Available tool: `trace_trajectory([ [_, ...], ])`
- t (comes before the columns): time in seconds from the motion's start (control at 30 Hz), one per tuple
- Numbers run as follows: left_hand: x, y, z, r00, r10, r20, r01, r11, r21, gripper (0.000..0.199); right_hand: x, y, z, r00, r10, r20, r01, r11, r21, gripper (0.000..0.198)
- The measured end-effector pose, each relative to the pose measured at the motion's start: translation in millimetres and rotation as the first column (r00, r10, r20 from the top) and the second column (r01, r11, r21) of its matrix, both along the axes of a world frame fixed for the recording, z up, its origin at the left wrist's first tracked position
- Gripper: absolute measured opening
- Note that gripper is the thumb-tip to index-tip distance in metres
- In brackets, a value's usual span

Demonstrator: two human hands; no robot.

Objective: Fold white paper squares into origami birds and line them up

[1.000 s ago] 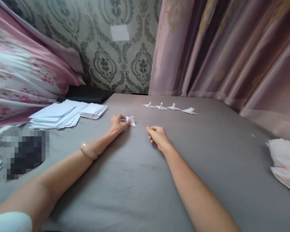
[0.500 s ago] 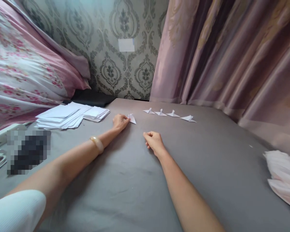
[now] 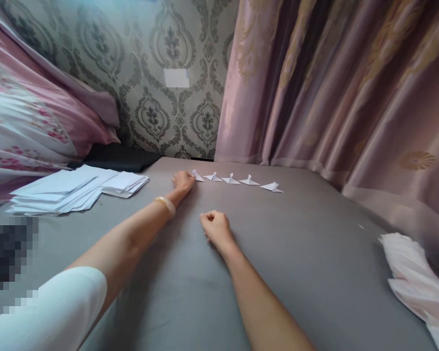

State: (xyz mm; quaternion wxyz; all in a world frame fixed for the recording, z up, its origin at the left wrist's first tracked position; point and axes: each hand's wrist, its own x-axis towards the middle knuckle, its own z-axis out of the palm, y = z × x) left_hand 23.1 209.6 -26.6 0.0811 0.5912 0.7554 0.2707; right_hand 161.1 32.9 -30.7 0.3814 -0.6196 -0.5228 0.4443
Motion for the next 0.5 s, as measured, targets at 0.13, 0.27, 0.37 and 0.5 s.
trace_trajectory([
  [0.13,0,2,-6.3,0.998,-0.03,-0.05,0.03,1.0,0.001,0.033,0,1,-2,1.0,0.004,0.012,-0.003,1.0,-0.005,0.02],
  [0.27,-1,3,-8.8,0.994,-0.052,-0.098,0.053,0.999,0.009,0.032,0,3,-4,0.999,0.008,0.041,-0.008,1.0,-0.001,0.018],
  [0.37,-1,8,-8.6,0.991,-0.063,-0.121,0.065,0.998,0.014,0.03,-1,3,-4,0.999,0.002,0.054,-0.002,1.0,-0.001,0.018],
  [0.5,0,14,-8.5,0.988,-0.074,-0.134,0.077,0.997,0.013,0.03,-2,3,-3,0.997,0.003,0.071,-0.003,1.0,0.004,0.018],
])
